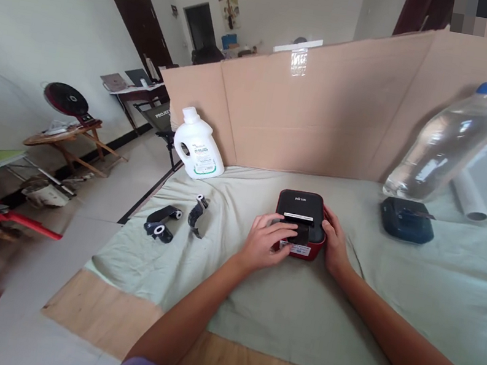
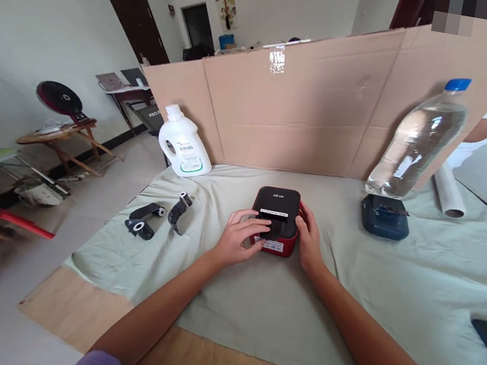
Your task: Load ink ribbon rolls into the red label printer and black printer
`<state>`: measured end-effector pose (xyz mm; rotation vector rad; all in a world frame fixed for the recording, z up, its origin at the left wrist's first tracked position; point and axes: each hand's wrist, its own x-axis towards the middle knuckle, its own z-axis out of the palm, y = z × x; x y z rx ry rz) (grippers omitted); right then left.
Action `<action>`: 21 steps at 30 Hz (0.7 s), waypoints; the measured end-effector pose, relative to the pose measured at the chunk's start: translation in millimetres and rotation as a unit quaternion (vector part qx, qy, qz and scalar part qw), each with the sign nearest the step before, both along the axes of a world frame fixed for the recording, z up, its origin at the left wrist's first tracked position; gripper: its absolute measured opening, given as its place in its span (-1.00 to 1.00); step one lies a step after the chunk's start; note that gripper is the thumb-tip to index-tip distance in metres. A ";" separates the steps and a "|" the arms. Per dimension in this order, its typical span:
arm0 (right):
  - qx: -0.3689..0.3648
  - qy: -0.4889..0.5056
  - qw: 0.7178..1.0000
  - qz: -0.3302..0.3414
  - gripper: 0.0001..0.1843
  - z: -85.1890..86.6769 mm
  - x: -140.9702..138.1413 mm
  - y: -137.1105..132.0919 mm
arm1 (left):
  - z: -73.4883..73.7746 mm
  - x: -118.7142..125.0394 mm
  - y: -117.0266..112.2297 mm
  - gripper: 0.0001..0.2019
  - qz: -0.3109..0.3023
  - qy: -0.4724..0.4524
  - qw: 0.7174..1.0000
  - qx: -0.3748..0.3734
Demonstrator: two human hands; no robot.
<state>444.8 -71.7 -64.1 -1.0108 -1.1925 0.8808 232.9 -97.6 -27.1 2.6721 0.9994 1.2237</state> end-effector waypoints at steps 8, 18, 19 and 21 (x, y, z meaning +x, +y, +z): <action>0.001 0.019 1.000 0.016 -0.48 -0.9 0.2 2.4 | 31.2 -122.1 54.1 -0.62 0.452 0.049 0.885 -0.095; 0.011 0.020 1.000 0.003 -0.46 2.4 -0.3 0.3 | 27.0 -200.9 58.3 -0.60 0.507 0.123 0.807 -0.276; 0.011 0.024 1.000 0.005 -0.46 2.1 -0.4 0.5 | 26.3 -203.2 48.5 -0.60 0.505 0.129 0.808 -0.274; 0.011 0.030 0.999 0.010 -0.46 2.2 -0.9 0.9 | 24.5 -207.3 29.0 -0.62 0.503 0.142 0.807 -0.275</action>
